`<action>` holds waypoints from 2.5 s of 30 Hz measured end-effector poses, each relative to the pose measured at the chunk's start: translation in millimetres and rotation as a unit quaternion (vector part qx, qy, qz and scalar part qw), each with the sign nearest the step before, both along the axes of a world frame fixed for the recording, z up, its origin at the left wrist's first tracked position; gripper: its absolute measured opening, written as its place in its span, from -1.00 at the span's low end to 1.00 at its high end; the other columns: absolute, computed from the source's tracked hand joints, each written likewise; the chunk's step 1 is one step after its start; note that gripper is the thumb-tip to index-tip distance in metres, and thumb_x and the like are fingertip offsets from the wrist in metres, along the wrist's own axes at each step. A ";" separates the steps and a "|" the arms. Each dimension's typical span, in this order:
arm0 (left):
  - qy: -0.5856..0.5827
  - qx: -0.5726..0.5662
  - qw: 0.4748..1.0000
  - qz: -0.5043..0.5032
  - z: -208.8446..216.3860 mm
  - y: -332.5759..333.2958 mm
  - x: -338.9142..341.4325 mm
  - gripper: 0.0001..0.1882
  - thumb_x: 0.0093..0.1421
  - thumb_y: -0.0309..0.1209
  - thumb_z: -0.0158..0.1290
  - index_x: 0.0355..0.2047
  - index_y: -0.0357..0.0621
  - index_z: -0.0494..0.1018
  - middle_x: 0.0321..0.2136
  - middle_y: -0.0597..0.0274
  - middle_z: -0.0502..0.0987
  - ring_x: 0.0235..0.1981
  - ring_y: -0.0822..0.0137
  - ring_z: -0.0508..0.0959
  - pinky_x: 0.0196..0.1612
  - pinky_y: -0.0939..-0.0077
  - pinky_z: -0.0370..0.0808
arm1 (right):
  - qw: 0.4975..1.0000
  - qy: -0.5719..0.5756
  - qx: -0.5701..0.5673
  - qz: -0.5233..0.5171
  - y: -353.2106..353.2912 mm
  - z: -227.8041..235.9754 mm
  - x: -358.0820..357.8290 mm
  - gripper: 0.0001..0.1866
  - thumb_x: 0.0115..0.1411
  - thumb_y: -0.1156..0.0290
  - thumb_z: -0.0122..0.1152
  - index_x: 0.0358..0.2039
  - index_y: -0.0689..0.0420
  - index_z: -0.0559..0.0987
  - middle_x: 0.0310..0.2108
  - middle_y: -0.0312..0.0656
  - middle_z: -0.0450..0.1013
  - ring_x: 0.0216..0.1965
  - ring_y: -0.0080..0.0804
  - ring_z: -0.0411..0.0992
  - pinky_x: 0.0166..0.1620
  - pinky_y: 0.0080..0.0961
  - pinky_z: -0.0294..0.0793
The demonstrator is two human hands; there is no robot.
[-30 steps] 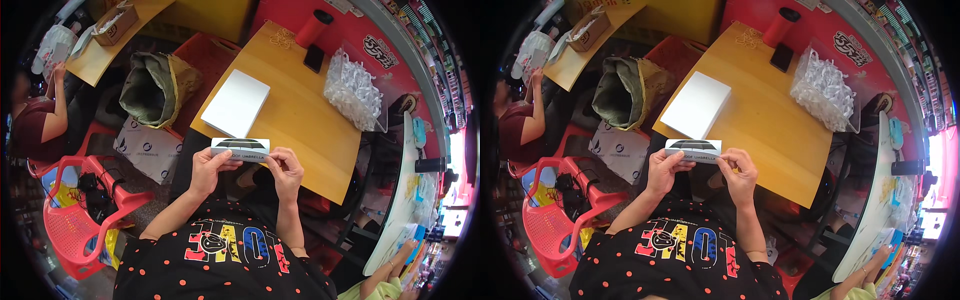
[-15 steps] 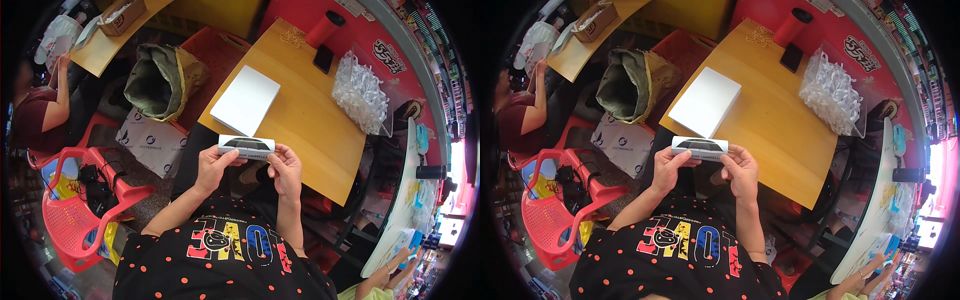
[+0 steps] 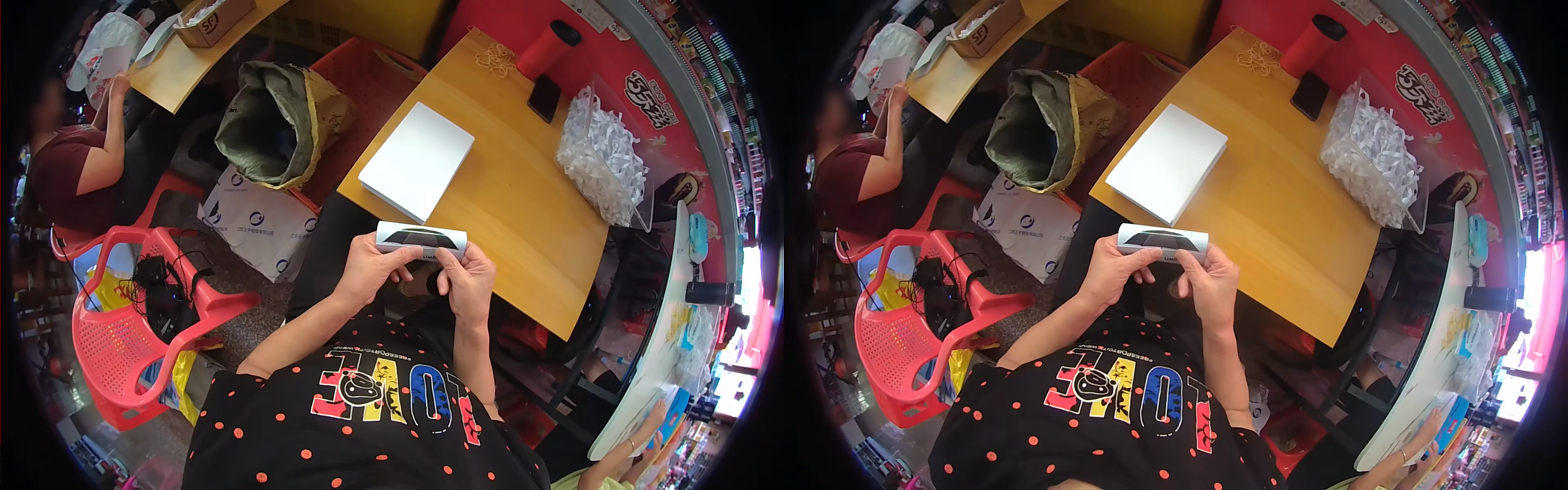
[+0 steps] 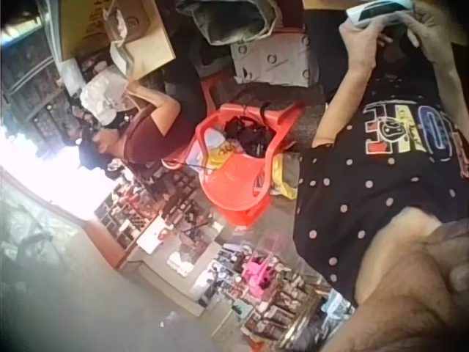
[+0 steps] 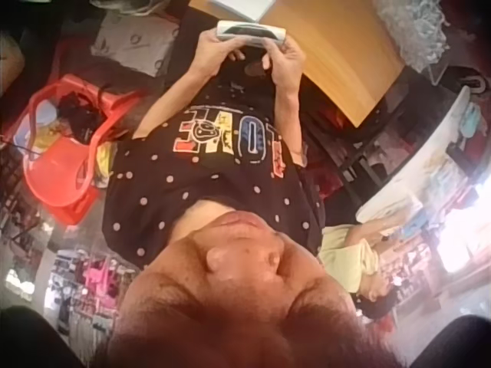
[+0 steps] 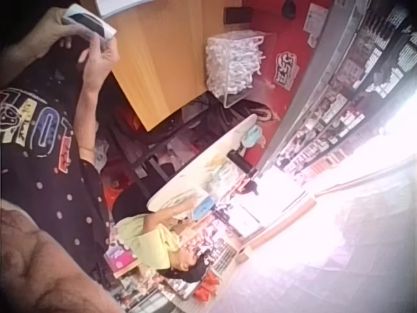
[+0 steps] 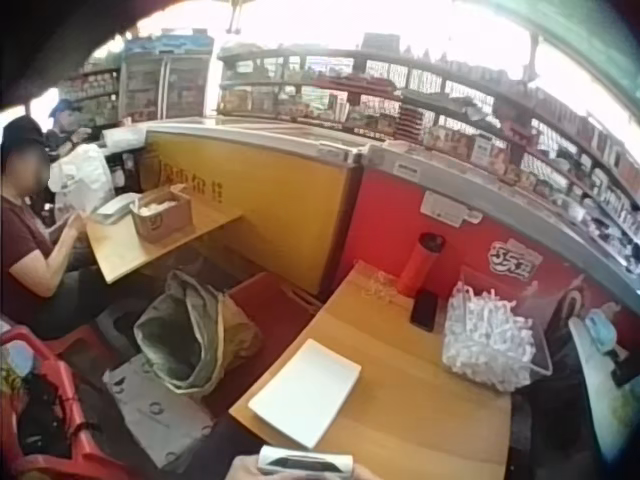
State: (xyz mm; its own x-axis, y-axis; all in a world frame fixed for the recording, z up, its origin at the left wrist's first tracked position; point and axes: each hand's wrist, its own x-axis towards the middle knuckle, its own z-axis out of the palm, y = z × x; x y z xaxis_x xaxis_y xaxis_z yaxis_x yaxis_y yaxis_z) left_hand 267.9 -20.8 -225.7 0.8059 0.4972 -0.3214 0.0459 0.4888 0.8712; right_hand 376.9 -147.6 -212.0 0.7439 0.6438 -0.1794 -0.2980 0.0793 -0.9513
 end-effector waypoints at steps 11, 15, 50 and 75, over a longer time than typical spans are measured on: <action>0.011 -0.016 0.997 -0.071 -4.4 30.6 -41.9 -0.78 0.26 -0.39 0.02 -0.26 -0.33 0.53 -0.36 0.16 0.59 -0.50 0.40 0.61 -0.55 0.70 0.47 | 0.987 0.066 -0.034 0.142 -16.3 -10.1 10.9 -0.76 0.30 0.41 0.01 -0.35 0.35 0.52 -0.73 -0.25 0.39 -0.85 -0.66 0.22 -0.78 -0.74 0.07; 0.075 0.094 0.993 0.007 -10.4 51.9 -81.1 -0.80 0.19 -0.37 0.10 -0.46 -0.27 0.55 -0.66 0.32 0.52 -0.69 0.58 0.45 -0.64 0.77 0.29 | 0.977 -0.031 -0.114 0.178 1.5 1.2 -2.5 -0.75 0.31 0.37 0.02 -0.39 0.27 0.56 -0.60 -0.25 0.50 -0.79 -0.68 0.31 -0.70 -0.74 0.17; -0.074 -0.212 0.974 0.012 3.9 73.5 -46.5 -0.50 0.32 -0.07 -0.11 -0.18 -0.36 0.48 -0.33 0.05 0.60 -0.32 0.29 0.62 -0.23 0.53 0.56 | 0.746 -0.662 -0.049 0.051 12.8 1.0 9.2 -0.67 -0.11 0.67 0.22 -0.25 0.21 0.59 -0.21 -0.08 0.47 -0.40 -0.34 0.47 -0.40 -0.53 0.49; -0.123 0.607 0.777 -0.115 40.4 23.5 -33.4 -0.62 -0.07 -0.78 0.03 -0.23 -0.20 0.54 0.14 -0.08 0.32 0.20 0.02 0.30 0.19 0.30 0.29 | 0.999 0.023 0.026 0.010 -21.8 -10.8 6.4 -0.90 0.13 0.52 0.24 -0.38 0.28 0.62 -0.43 -0.30 0.53 -0.45 -0.70 0.39 -0.37 -0.75 0.35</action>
